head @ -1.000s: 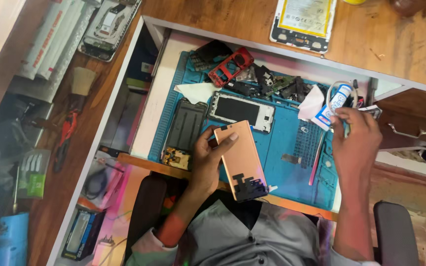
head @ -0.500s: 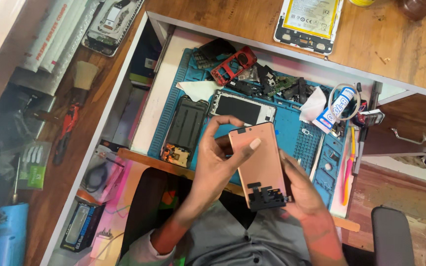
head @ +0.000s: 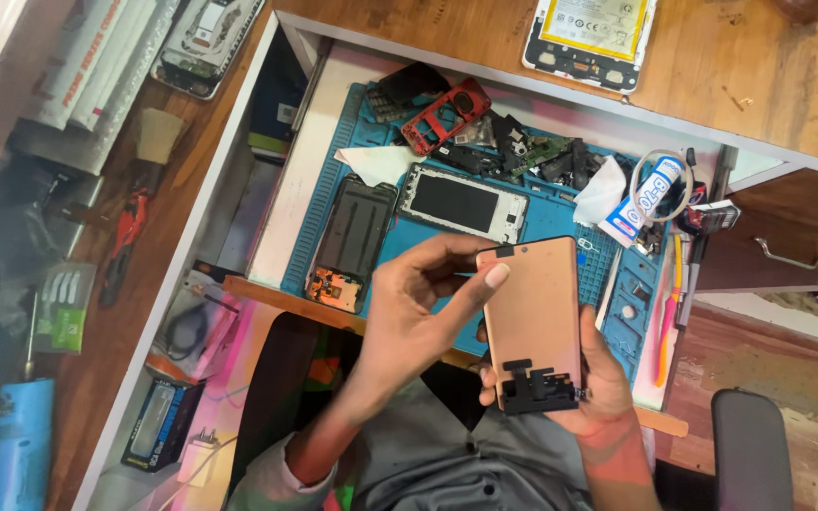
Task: The person cleans the edges of a disassembled smartphone screen with a yellow plastic tool, then reassembles the device by aligning the screen with the chassis and pressing it into place. They apply adhesive along the seam, power on the phone, and test the touchscreen by swiping through the interface.
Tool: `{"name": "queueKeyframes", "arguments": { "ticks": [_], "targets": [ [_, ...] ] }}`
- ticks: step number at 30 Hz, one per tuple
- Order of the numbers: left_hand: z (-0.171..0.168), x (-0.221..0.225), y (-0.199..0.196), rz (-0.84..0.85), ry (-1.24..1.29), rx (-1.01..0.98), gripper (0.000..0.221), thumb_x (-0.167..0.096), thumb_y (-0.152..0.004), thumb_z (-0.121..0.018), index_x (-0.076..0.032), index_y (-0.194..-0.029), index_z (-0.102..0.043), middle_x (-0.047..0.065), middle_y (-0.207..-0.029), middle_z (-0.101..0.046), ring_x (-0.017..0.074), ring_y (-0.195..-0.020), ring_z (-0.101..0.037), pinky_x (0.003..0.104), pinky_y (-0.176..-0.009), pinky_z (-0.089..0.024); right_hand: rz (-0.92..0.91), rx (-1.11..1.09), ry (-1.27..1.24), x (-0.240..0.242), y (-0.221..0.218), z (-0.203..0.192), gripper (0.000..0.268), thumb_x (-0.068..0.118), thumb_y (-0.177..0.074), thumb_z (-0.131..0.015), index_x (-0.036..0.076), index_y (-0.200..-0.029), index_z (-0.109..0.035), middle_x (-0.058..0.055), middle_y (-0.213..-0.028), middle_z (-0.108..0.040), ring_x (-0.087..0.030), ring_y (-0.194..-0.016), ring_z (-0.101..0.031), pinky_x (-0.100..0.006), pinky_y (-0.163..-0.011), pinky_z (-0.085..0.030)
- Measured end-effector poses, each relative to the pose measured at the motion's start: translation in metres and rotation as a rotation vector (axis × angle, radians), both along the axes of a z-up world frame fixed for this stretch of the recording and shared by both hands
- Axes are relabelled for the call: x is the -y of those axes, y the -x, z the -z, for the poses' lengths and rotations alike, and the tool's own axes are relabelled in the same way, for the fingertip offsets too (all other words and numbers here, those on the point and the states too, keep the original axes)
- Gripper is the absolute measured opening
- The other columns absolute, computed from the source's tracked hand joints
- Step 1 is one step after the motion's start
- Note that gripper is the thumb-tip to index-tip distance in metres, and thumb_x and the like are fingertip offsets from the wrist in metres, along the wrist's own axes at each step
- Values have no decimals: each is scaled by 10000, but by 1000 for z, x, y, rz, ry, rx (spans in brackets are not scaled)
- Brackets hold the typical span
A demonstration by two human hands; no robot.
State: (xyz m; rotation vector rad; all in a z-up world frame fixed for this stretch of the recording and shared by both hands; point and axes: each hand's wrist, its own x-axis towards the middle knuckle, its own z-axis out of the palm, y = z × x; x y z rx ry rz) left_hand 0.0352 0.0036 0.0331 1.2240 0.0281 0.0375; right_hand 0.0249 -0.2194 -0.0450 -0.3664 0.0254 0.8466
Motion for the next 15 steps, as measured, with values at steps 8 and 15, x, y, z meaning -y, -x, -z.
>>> {"name": "queueKeyframes", "arguments": {
  "ticks": [8, 15],
  "targets": [
    [2, -23, 4, -151, -103, -61, 196, -120, -1004, -683, 60, -1047, -749, 86, -965, -770, 111, -869, -726, 236, -797, -612, -33, 89, -13, 1, 0, -7, 842, 576, -997, -601, 57, -1590, -305, -279, -1421, -488, -463, -1182, -589, -653, -962, -546],
    [2, -49, 33, -131, -671, -561, 153, -147, -839, -881, -17, -917, -863, 208, -658, -722, 210, -546, -593, 294, -514, -421, 38, 143, 11, -8, -4, -14, 965, 593, -993, -621, 19, -1661, -225, -307, -1518, -419, -433, -1184, -583, -650, -968, -533]
  ]
}}
